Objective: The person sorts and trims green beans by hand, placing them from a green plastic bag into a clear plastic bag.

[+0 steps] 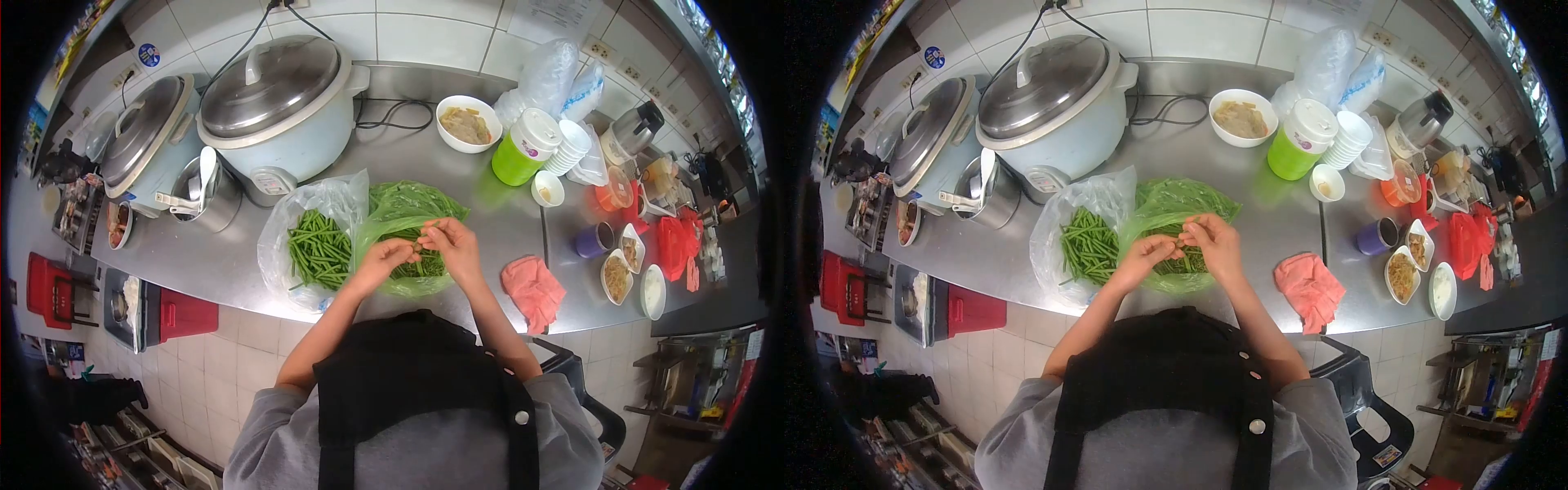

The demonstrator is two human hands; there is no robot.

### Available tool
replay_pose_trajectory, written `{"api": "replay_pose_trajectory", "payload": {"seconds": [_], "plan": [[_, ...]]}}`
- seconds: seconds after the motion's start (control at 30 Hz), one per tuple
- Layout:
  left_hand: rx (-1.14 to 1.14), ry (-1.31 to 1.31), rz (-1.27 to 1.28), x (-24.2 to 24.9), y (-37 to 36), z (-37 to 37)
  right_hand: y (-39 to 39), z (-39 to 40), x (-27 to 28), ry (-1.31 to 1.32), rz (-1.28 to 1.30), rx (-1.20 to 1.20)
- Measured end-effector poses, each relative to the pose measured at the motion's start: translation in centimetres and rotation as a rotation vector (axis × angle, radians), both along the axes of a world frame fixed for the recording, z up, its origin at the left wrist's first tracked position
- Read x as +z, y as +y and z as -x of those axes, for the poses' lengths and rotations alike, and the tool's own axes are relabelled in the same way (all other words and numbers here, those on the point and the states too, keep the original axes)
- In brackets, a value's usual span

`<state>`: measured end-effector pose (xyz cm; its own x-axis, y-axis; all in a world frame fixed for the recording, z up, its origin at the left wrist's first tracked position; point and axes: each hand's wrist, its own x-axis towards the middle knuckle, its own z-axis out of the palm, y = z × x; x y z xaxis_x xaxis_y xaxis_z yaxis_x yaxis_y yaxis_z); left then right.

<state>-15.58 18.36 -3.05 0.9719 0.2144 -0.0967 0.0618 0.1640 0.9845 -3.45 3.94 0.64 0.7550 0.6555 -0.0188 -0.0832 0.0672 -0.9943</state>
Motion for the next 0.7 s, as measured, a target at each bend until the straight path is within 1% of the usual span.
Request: {"api": "replay_pose_trajectory", "payload": {"seconds": [0.1,0.13,0.17,0.2,0.23,0.27,0.3,0.33,0.4,0.43,0.47,0.53,0.6,0.63,0.67,0.7], "plan": [[0.033,-0.014,-0.049,-0.5,0.1,-0.1,0.0,0.4,0.3,-0.006,0.030,0.012],[0.037,-0.013,-0.050,-0.7,0.1,-0.2,0.0,0.6,0.3,-0.089,0.093,0.000],[0.071,0.004,-0.147,-1.0,0.0,-0.2,0.0,1.0,0.3,-0.169,0.158,-0.014],[0.104,0.023,-0.243,-1.1,-0.3,-0.2,-0.1,1.5,0.8,-0.166,0.160,-0.012],[0.103,0.027,-0.239,-0.6,-0.7,-0.2,-0.1,2.3,1.6,-0.353,0.183,0.002],[0.165,0.074,-0.365,0.0,-1.2,-0.3,-0.1,3.0,2.4,-0.542,0.203,0.014],[0.227,0.119,-0.492,0.5,-1.4,-0.4,0.0,3.7,3.1,-0.682,0.200,-0.022],[0.227,0.118,-0.490,0.3,-1.5,-0.3,0.3,4.2,4.1,-0.683,0.202,-0.022],[0.152,0.042,-0.756,-0.6,-1.3,-0.2,1.2,5.2,6.5,-0.733,-0.027,-0.049],[0.144,0.043,-0.755,-2.3,-1.6,-0.4,2.1,6.1,7.9,-0.730,-0.023,-0.056],[0.322,-0.124,-0.688,-4.8,-1.9,-0.9,3.3,6.8,9.4,-0.741,-0.141,0.015],[0.494,-0.293,-0.615,-5.0,-1.9,-0.7,4.1,5.8,9.5,-0.752,-0.262,0.080],[0.339,-0.027,-1.090,-3.3,-0.7,0.6,3.8,3.0,7.4,-0.908,-0.009,0.316],[0.345,-0.026,-1.091,-1.5,-0.6,0.8,3.2,2.4,7.9,-0.635,0.184,0.403],[0.213,0.199,-1.076,0.5,-0.4,1.0,2.8,1.7,7.6,-0.636,0.183,0.411],[0.075,0.422,-1.047,1.5,-0.4,1.3,2.5,1.0,6.8,-0.615,0.488,0.543]]}}
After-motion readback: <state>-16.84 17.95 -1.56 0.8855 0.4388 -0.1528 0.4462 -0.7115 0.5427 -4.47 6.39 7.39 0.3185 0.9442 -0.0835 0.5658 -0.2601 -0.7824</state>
